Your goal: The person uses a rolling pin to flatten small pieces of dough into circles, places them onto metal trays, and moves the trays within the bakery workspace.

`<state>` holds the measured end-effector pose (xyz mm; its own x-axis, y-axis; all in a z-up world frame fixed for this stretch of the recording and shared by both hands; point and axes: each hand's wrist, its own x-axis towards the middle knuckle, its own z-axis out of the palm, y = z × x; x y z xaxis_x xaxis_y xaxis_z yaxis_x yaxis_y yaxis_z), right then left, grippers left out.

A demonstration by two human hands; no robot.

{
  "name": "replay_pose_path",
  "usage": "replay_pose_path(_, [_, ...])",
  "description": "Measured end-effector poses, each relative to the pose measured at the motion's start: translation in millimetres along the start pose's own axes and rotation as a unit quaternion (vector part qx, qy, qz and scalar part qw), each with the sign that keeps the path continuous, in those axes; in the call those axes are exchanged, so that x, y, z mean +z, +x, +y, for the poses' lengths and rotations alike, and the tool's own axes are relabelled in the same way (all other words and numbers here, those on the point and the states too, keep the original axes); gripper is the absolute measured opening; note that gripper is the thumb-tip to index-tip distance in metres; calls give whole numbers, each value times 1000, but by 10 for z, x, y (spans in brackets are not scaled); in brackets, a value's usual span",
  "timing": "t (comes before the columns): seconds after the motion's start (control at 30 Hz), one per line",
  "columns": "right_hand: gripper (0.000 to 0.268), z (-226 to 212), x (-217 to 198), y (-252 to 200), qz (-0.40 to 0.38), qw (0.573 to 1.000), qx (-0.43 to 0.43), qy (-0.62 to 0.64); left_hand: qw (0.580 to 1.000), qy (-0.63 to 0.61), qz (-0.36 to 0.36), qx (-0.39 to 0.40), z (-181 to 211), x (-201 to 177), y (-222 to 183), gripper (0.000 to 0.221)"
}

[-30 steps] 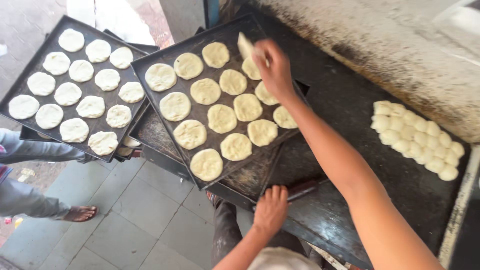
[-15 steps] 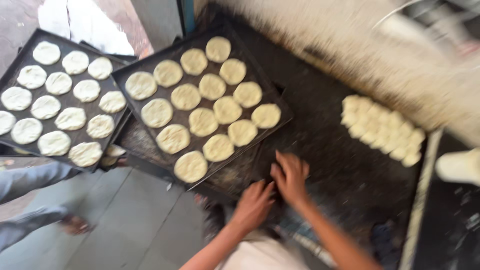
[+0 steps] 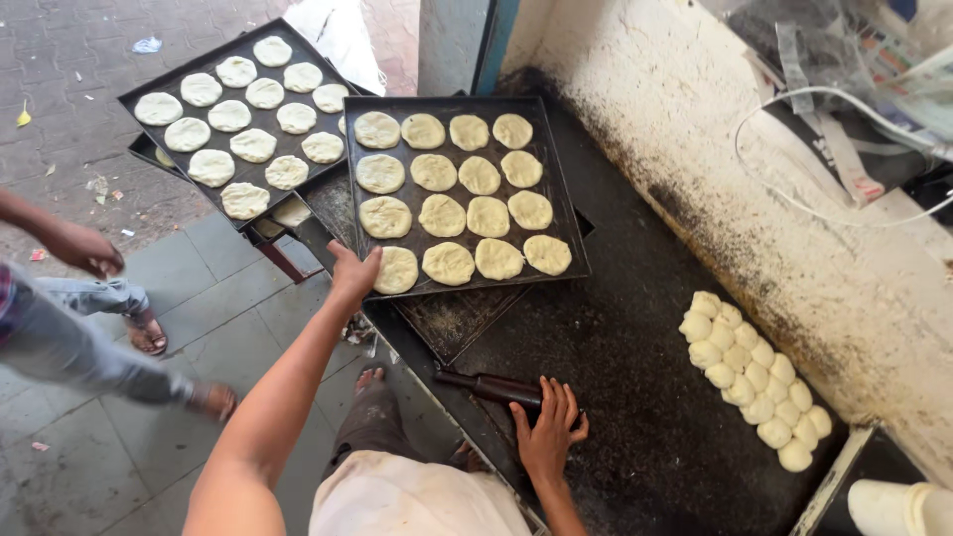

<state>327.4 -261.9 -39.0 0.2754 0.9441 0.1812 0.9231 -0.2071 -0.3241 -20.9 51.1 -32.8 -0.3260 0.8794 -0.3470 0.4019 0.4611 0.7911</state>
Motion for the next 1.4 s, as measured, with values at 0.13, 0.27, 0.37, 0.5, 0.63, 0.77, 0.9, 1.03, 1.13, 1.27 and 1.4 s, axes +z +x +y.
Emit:
replay_pose_path(0.13, [71, -37, -40, 5, -17, 999, 14, -36, 995, -45, -87, 32, 386, -60, -170, 56])
replay_pose_path(0.27, [75, -179, -94, -4, 27, 999, 10, -22, 938, -338, -74, 12, 1044, -309, -618, 38])
replay_pose_path(0.37, [75, -233, -115, -95, 47, 998, 17, -29, 897, -425, -123, -26, 1315, -1193, -882, 27])
replay_pose_path(0.5, [73, -214, -117, 65, 44, 998, 13, -36, 926, -358, -74, -92, 1382, -2720, -951, 33])
replay_pose_path(0.63, [74, -336, -159, -26, 30, 999, 14, -28, 892, -444, -59, 62, 1423, -3362, -574, 31])
replay_pose_path(0.77, [73, -364, -270, 46, 23, 999, 24, -43, 851, -510, -65, 104, 1360, -3243, 654, 45])
replay_pose_path(0.9, [78, -504, -318, 119, -19, 996, 65, -52, 870, -487, 27, 72, 756, -2558, 2083, 58])
replay_pose_path(1.03, [80, -596, -427, 137, -109, 978, 158, -78, 927, -312, 179, 101, -101, -1672, 2603, 71])
replay_pose_path(1.13, [83, -634, -578, 110, -144, 967, 194, -78, 939, -203, 230, 155, -305, -1190, 2315, 76])
replay_pose_path(1.27, [84, -789, -575, 123, -129, 971, 197, -40, 941, -172, 112, 270, 507, -1217, 1769, 69])
replay_pose_path(1.4, [83, -738, -709, 109, -100, 982, 161, -17, 866, -211, -187, 413, 1682, -1218, 890, 65])
